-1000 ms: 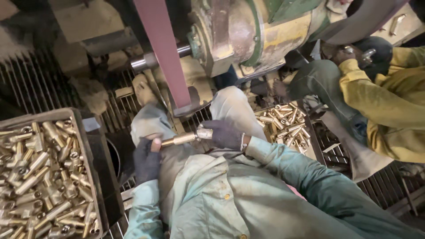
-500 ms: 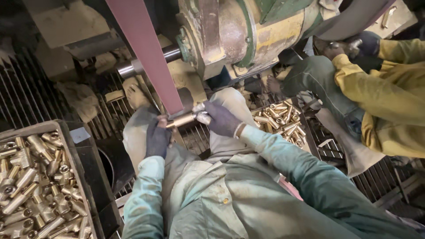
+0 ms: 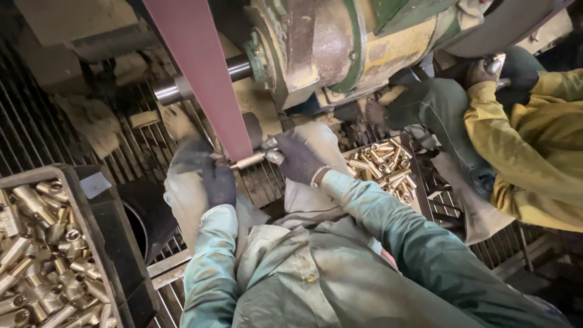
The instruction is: The person repeatedly picks up brass-colored metal parts from a bin and presses them against a moving belt sander to smooth or deburr the surfaces. After each part is processed, it is placed into a separate bin. The task is performed one at a time in a repetitive cycle.
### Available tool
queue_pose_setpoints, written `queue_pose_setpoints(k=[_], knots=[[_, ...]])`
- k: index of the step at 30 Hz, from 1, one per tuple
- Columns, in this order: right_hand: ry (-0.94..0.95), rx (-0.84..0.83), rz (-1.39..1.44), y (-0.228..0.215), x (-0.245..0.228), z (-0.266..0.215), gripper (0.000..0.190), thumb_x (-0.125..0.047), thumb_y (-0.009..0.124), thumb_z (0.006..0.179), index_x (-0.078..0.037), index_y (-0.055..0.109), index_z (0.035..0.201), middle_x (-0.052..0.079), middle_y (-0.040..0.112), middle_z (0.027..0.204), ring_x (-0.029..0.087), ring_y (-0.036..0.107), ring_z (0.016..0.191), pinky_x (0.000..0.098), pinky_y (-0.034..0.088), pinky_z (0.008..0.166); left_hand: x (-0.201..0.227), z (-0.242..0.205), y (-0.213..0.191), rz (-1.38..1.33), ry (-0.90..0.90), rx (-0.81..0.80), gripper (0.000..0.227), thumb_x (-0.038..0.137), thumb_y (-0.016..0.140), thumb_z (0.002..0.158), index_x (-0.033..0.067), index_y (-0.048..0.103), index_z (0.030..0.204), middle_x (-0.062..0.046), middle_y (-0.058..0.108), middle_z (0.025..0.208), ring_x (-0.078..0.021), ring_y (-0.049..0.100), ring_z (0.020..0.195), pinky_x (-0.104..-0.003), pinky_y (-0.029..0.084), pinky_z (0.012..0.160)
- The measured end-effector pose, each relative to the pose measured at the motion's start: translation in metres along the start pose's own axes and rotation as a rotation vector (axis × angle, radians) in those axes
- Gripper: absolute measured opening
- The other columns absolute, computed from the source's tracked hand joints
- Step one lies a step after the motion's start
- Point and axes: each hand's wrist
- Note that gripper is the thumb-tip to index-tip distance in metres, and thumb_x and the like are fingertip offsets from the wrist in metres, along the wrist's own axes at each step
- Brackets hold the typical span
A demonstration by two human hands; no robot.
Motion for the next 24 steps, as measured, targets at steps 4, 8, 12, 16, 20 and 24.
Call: queue_pose_setpoints(k=[4,8,12,16,20,24], knots=[[-0.034,-0.017,0.015,-0.001,0.002,0.002,0.02,-0.012,0.062,0.097,-0.01,0.062,0.117,0.018,0.067,0.112,0.042,0.064,0.108,0.0489,0.051,0.09,-0.001,-0.001,0.001,-0.001,-0.018,0.012,0.008,0.018,0.049,0.103,0.014,0.053,0.109,0.0,0.059,0.08,-0.0072,0.055,0.06,-0.026,0.044,0.048],[0.053,-0.017,0.022,0.0,0.0,0.003,0.024,-0.015,0.066,0.096,-0.009,0.062,0.118,0.019,0.069,0.112,0.043,0.064,0.106,0.0507,0.051,0.087,0.002,-0.001,0.003,-0.013,-0.057,0.019,0.007,0.018,0.05,0.104,0.0136,0.053,0.109,-0.002,0.056,0.075,-0.0088,0.052,0.057,-0.027,0.041,0.046],[0.102,-0.066,0.006,0.0,-0.001,0.006,0.028,-0.013,0.066,0.094,-0.008,0.061,0.121,0.021,0.069,0.11,0.044,0.065,0.104,0.0517,0.052,0.086,0.004,-0.001,0.005,-0.005,-0.116,0.054,0.007,0.017,0.049,0.102,0.0148,0.053,0.108,-0.002,0.056,0.07,-0.0102,0.049,0.053,-0.028,0.038,0.044],[0.142,-0.064,0.019,0.002,0.0,0.008,0.038,-0.012,0.067,0.089,-0.006,0.058,0.125,0.023,0.069,0.108,0.045,0.065,0.101,0.0521,0.053,0.082,0.007,-0.001,0.006,-0.013,-0.092,0.073,0.008,0.016,0.05,0.102,0.0155,0.055,0.109,0.001,0.058,0.073,-0.0083,0.053,0.056,-0.026,0.041,0.045],[0.226,-0.073,0.001,0.006,0.001,0.009,0.027,-0.012,0.065,0.094,-0.006,0.06,0.12,0.023,0.071,0.107,0.044,0.066,0.104,0.0529,0.053,0.083,0.008,-0.001,0.006,0.034,-0.106,0.069,0.007,0.016,0.05,0.103,0.0143,0.055,0.107,-0.001,0.058,0.071,-0.0088,0.052,0.055,-0.026,0.041,0.045],[0.242,-0.082,0.02,0.006,0.002,0.011,0.03,-0.014,0.066,0.092,-0.005,0.061,0.119,0.024,0.071,0.108,0.045,0.065,0.106,0.0518,0.052,0.085,0.009,-0.001,0.007,-0.001,-0.09,0.069,0.006,0.016,0.051,0.103,0.0139,0.055,0.108,-0.001,0.057,0.071,-0.0087,0.052,0.054,-0.026,0.04,0.045]])
Point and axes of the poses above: each hand's wrist, its own z-axis towards the middle knuckle, its own y-axis out of the palm, x = y × z
